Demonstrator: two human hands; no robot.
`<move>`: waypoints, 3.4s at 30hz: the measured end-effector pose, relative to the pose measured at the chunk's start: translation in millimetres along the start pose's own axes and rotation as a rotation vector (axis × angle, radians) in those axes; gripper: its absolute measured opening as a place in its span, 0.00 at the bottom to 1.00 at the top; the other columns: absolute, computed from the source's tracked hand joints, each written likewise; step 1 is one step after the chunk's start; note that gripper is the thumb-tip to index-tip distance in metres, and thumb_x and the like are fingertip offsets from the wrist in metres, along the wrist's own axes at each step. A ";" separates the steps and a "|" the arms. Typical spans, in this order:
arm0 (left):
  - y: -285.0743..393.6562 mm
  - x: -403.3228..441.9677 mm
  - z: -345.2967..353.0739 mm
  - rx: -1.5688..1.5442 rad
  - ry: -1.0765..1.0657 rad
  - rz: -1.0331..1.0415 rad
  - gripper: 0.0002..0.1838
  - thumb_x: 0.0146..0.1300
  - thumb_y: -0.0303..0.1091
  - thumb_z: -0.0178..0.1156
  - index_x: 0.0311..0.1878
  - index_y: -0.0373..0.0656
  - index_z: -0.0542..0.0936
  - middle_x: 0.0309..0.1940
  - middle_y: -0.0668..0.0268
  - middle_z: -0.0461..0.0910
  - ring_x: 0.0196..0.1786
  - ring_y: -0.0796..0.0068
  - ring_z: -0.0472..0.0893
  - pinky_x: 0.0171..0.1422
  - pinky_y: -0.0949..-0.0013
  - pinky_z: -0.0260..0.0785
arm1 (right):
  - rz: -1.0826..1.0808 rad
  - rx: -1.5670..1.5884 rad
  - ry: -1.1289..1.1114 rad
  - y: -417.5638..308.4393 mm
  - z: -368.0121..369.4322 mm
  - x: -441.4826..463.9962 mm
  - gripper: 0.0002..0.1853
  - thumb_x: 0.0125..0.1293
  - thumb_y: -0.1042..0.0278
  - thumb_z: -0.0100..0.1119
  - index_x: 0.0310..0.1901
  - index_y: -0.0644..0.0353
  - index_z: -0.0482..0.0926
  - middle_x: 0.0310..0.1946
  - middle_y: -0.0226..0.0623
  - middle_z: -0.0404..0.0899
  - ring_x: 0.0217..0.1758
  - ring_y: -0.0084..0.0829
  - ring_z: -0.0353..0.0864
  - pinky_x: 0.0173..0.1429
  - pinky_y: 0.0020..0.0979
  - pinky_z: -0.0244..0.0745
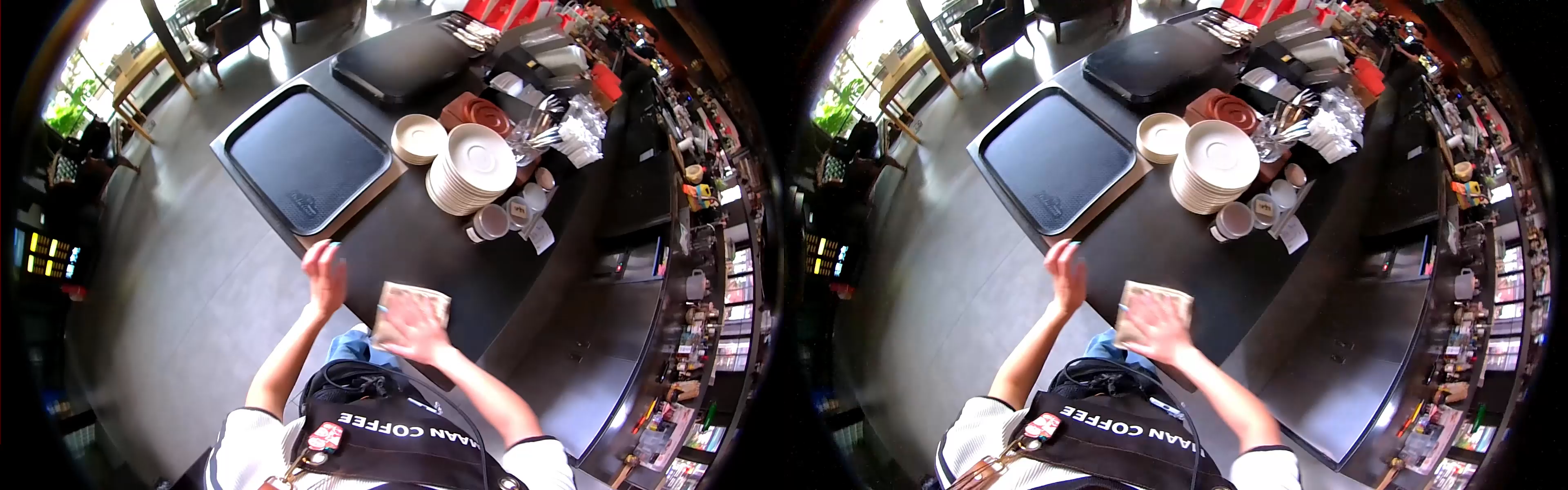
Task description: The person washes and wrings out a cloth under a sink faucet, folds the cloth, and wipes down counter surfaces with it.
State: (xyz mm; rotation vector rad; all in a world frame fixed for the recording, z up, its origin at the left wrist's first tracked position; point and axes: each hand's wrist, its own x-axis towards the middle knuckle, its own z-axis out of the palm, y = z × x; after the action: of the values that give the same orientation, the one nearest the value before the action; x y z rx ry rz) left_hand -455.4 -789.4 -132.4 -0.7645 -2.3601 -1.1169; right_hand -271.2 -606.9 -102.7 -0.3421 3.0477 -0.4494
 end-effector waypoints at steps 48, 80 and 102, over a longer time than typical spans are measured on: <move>8.6 -2.0 0.5 -0.112 -0.066 0.092 0.14 0.55 0.23 0.62 0.45 0.39 0.71 0.46 0.56 0.72 0.50 0.52 0.72 0.55 0.60 0.70 | 0.333 -0.112 0.162 65.4 -12.3 -0.1 0.33 0.67 0.48 0.52 0.70 0.51 0.62 0.74 0.38 0.55 0.77 0.45 0.50 0.76 0.52 0.43; -41.4 -95.2 -75.6 -0.221 0.116 -0.601 0.07 0.69 0.26 0.51 0.48 0.37 0.73 0.38 0.60 0.78 0.40 0.69 0.80 0.44 0.68 0.72 | 0.348 -0.095 0.131 -56.8 24.9 -55.0 0.45 0.45 0.60 0.71 0.69 0.43 0.64 0.74 0.33 0.54 0.77 0.40 0.52 0.77 0.51 0.44; 45.1 -14.2 27.5 -0.277 -0.195 0.129 0.12 0.60 0.19 0.57 0.47 0.36 0.71 0.46 0.51 0.73 0.49 0.51 0.73 0.56 0.58 0.68 | 0.906 -0.112 0.435 140.4 -29.9 -49.4 0.37 0.63 0.39 0.51 0.70 0.50 0.62 0.74 0.42 0.52 0.78 0.43 0.47 0.78 0.47 0.38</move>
State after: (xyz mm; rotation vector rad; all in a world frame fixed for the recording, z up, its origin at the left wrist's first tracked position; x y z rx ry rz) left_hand -419.7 -748.0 -131.3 -1.1524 -2.2957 -1.3850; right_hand -254.9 -456.5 -114.3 1.2313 3.1562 -0.3021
